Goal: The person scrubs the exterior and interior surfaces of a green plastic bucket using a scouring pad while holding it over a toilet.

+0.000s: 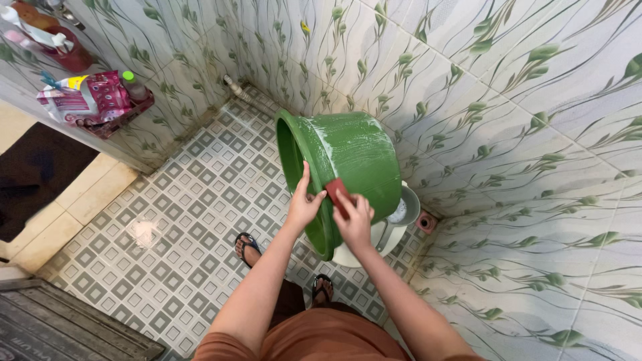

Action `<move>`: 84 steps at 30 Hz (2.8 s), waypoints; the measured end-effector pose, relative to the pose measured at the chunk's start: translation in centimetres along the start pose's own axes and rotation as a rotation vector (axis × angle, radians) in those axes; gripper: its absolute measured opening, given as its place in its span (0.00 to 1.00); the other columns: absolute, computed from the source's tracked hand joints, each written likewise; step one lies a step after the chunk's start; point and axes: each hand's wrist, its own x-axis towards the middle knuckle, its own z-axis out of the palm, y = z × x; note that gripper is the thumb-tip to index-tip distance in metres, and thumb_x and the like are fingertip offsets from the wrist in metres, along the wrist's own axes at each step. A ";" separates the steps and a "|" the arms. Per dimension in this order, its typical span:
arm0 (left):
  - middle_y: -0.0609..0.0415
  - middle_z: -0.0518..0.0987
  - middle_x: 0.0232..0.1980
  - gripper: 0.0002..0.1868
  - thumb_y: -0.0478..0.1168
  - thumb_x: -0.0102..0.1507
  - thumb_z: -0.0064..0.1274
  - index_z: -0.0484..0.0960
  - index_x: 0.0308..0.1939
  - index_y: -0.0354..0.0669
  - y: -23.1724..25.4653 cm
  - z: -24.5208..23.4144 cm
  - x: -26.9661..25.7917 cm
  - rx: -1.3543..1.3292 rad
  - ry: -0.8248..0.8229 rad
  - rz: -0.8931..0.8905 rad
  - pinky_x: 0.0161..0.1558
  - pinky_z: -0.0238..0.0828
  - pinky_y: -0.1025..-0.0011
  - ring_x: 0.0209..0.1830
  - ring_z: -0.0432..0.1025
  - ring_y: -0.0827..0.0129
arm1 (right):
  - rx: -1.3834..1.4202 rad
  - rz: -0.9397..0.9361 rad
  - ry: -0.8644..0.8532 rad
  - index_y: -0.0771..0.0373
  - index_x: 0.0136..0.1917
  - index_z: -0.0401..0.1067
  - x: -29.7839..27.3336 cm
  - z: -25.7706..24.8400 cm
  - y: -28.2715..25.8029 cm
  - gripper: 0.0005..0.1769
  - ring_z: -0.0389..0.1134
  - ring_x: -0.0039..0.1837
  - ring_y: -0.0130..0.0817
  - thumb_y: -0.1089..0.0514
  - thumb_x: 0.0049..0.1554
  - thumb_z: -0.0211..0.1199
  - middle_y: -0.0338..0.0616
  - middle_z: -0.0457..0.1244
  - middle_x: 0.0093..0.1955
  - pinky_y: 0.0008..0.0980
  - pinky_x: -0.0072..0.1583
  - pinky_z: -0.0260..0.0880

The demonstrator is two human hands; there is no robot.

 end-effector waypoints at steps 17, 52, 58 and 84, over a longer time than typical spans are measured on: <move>0.48 0.77 0.61 0.54 0.31 0.62 0.60 0.43 0.83 0.63 -1.7 0.1 0.3 0.031 0.127 0.147 0.32 0.70 0.78 0.28 0.67 0.78 | -0.092 0.083 -0.063 0.47 0.67 0.76 2.2 -4.0 3.8 0.26 0.61 0.63 0.49 0.55 0.54 0.71 0.50 0.62 0.63 0.44 0.61 0.65; 0.53 0.72 0.62 0.45 0.26 0.63 0.51 0.52 0.82 0.51 -0.8 -2.1 3.5 -0.161 0.243 0.115 0.33 0.70 0.79 0.34 0.71 0.81 | -0.422 0.602 -0.535 0.61 0.56 0.78 0.1 6.7 32.9 0.24 0.72 0.58 0.53 0.44 0.51 0.71 0.58 0.70 0.53 0.45 0.61 0.72; 0.54 0.72 0.61 0.45 0.26 0.63 0.51 0.50 0.82 0.49 -0.4 -1.5 2.5 -0.173 0.226 0.124 0.39 0.72 0.81 0.38 0.72 0.83 | -0.367 0.568 -0.508 0.55 0.52 0.82 0.2 7.6 34.4 0.15 0.74 0.56 0.49 0.48 0.55 0.66 0.52 0.72 0.52 0.44 0.60 0.73; 0.43 0.79 0.57 0.49 0.37 0.64 0.61 0.47 0.82 0.65 -2.0 0.8 0.3 0.145 0.217 0.150 0.36 0.74 0.73 0.31 0.73 0.74 | 0.702 0.247 0.061 0.59 0.72 0.67 3.3 -8.7 12.0 0.29 0.70 0.58 0.31 0.62 0.58 0.66 0.44 0.68 0.60 0.31 0.59 0.72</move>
